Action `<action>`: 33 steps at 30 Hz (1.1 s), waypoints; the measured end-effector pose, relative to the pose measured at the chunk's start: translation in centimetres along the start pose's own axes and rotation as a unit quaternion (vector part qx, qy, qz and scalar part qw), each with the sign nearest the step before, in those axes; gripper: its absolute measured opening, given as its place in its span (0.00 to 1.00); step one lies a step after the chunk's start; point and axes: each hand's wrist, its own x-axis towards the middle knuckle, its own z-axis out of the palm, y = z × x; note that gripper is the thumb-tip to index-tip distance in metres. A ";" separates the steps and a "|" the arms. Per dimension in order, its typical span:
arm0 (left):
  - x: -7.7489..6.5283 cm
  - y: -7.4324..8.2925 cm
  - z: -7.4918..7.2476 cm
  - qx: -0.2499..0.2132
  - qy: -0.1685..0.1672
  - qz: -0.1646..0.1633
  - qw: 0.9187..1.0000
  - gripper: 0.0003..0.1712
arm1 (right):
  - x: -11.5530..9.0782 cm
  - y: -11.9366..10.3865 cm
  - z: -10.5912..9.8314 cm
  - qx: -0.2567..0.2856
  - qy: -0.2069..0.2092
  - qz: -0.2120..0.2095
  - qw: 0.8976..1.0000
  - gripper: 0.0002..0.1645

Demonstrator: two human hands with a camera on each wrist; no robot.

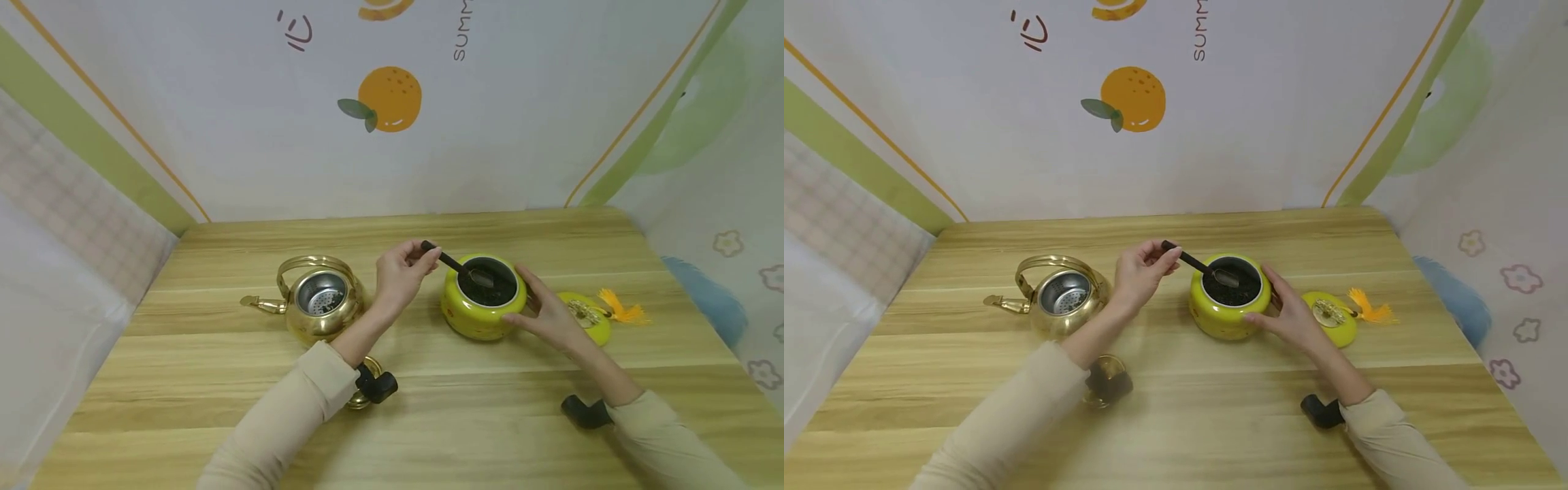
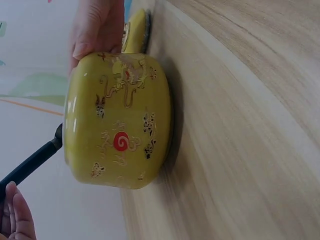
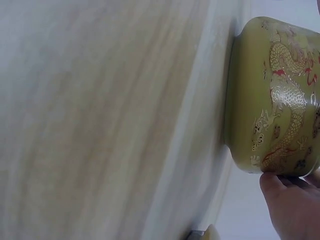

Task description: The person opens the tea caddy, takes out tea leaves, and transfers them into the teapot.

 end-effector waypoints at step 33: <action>0.3 -1.7 2.9 0.111 -0.033 -0.031 0.993 0.07 | -0.3 0.0 0.2 0.015 0.006 0.007 1.000 0.54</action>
